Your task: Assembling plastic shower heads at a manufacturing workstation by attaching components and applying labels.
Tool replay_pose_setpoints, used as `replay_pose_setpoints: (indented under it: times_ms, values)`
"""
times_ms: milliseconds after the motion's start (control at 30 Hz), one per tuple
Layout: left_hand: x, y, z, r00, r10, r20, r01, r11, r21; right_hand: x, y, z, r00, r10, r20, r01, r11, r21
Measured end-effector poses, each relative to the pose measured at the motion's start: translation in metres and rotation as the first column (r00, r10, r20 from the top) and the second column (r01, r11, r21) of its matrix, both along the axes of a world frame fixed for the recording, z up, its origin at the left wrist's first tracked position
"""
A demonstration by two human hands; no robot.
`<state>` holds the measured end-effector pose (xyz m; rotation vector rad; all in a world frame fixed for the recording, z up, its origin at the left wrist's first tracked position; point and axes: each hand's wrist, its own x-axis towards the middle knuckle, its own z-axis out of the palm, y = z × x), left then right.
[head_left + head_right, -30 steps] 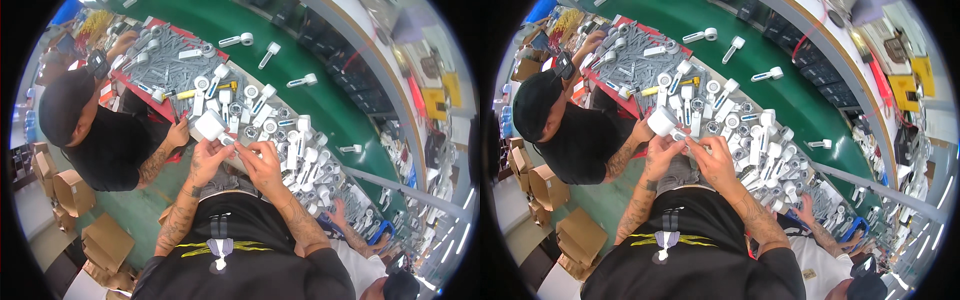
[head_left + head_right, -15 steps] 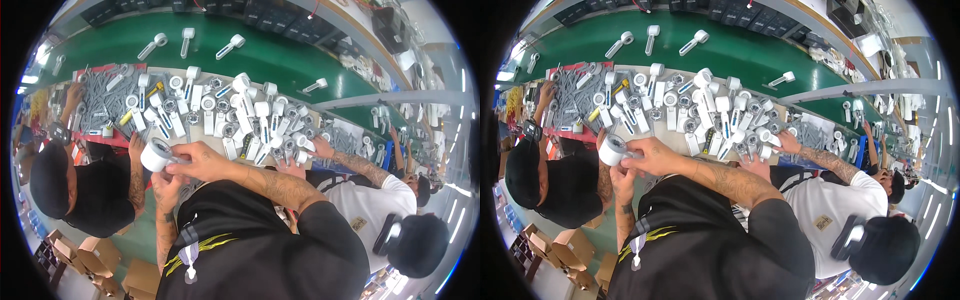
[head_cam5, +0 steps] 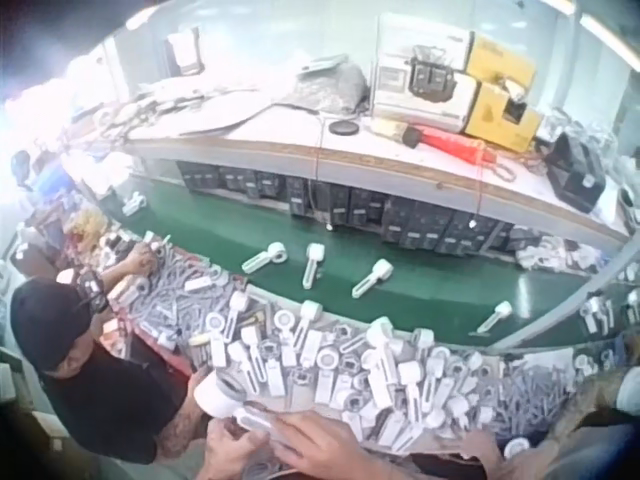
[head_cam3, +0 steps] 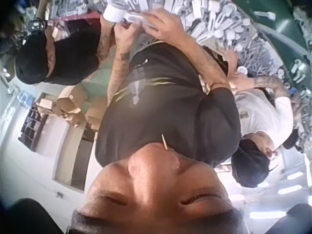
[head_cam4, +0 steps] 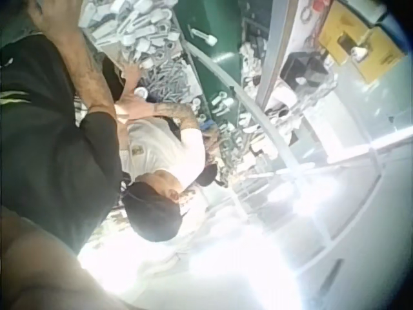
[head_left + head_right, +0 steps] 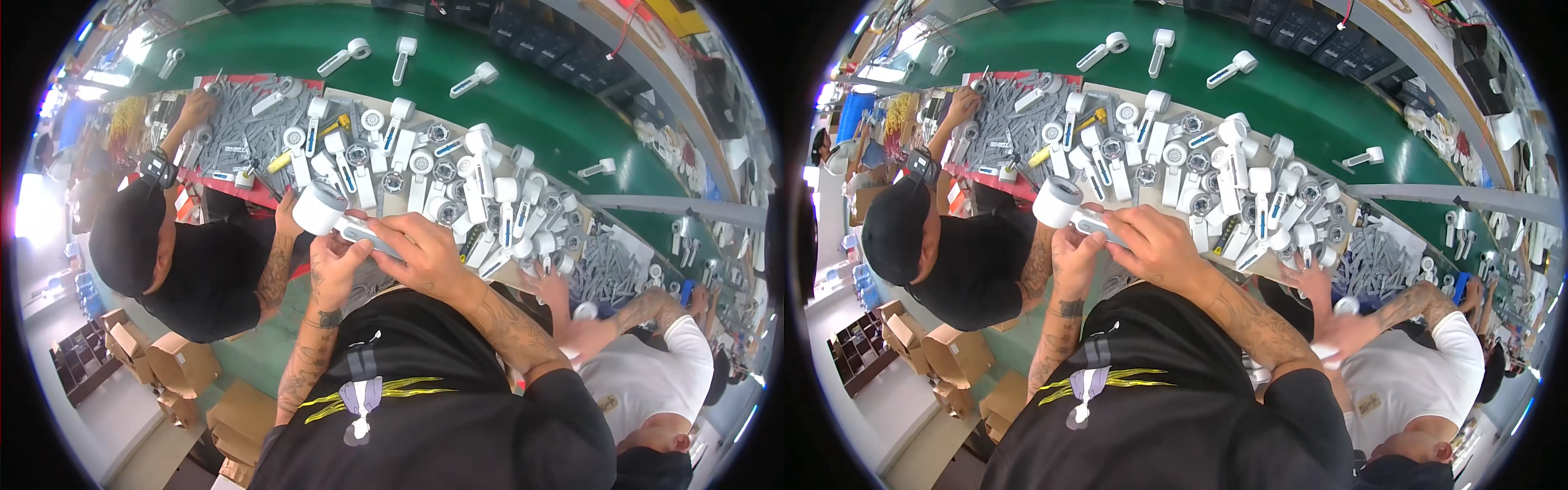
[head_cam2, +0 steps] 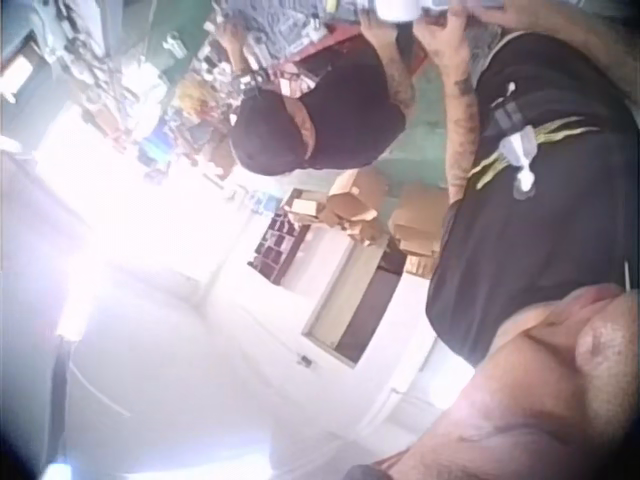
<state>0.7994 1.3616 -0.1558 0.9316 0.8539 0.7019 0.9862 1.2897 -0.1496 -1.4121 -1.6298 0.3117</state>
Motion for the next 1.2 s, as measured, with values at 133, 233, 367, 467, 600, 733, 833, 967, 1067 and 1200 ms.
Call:
replay_pose_setpoints:
  times_ms: [133,233,367,467,600,733,833,967,1067,1200]
  values:
    - [0.011,-0.001,-0.002,0.997,0.063,0.05,-0.065,0.998,0.025,-0.005,-0.002,0.008,0.766,-0.134,-0.628,-0.002,0.977,-0.211]
    - [0.011,-0.002,0.007,0.997,0.033,0.068,-0.036,0.998,0.043,0.002,-0.003,-0.01,0.662,-0.124,-0.739,-0.329,0.838,-0.435]
    - [-0.01,-0.004,-0.011,0.999,-0.04,0.014,0.041,0.999,-0.034,0.002,0.0,-0.003,0.622,-0.21,-0.754,-0.511,0.621,-0.594]
    - [-0.023,-0.014,-0.02,1.0,-0.013,0.011,0.014,0.999,-0.044,-0.004,-0.001,-0.024,0.681,-0.154,-0.715,-0.512,0.598,-0.617]
    - [-0.068,-0.019,-0.044,0.979,-0.076,0.188,0.097,0.99,-0.102,-0.01,0.01,-0.043,0.719,0.087,-0.69,-0.542,0.692,-0.477]
    - [-0.116,-0.024,-0.095,0.976,-0.07,0.205,0.14,0.927,-0.349,-0.014,0.028,-0.087,0.905,0.283,-0.317,-0.417,0.733,-0.538]
    - [-0.073,-0.024,-0.111,0.85,-0.347,-0.397,0.343,0.936,-0.082,-0.016,0.037,-0.142,0.855,0.511,-0.082,-0.486,0.738,-0.469]
    - [-0.04,-0.057,-0.202,0.454,-0.175,-0.874,0.533,0.839,0.109,-0.024,0.053,-0.194,0.844,0.521,-0.13,-0.515,0.717,-0.47]
    - [-0.03,-0.066,-0.23,0.4,-0.08,-0.913,0.539,0.826,0.164,-0.032,0.067,-0.207,0.94,0.32,-0.12,-0.336,0.803,-0.492]
    - [-0.025,-0.077,-0.26,0.355,0.041,-0.934,0.599,0.757,0.261,-0.057,0.08,-0.23,0.936,0.351,0.02,-0.319,0.871,-0.374]
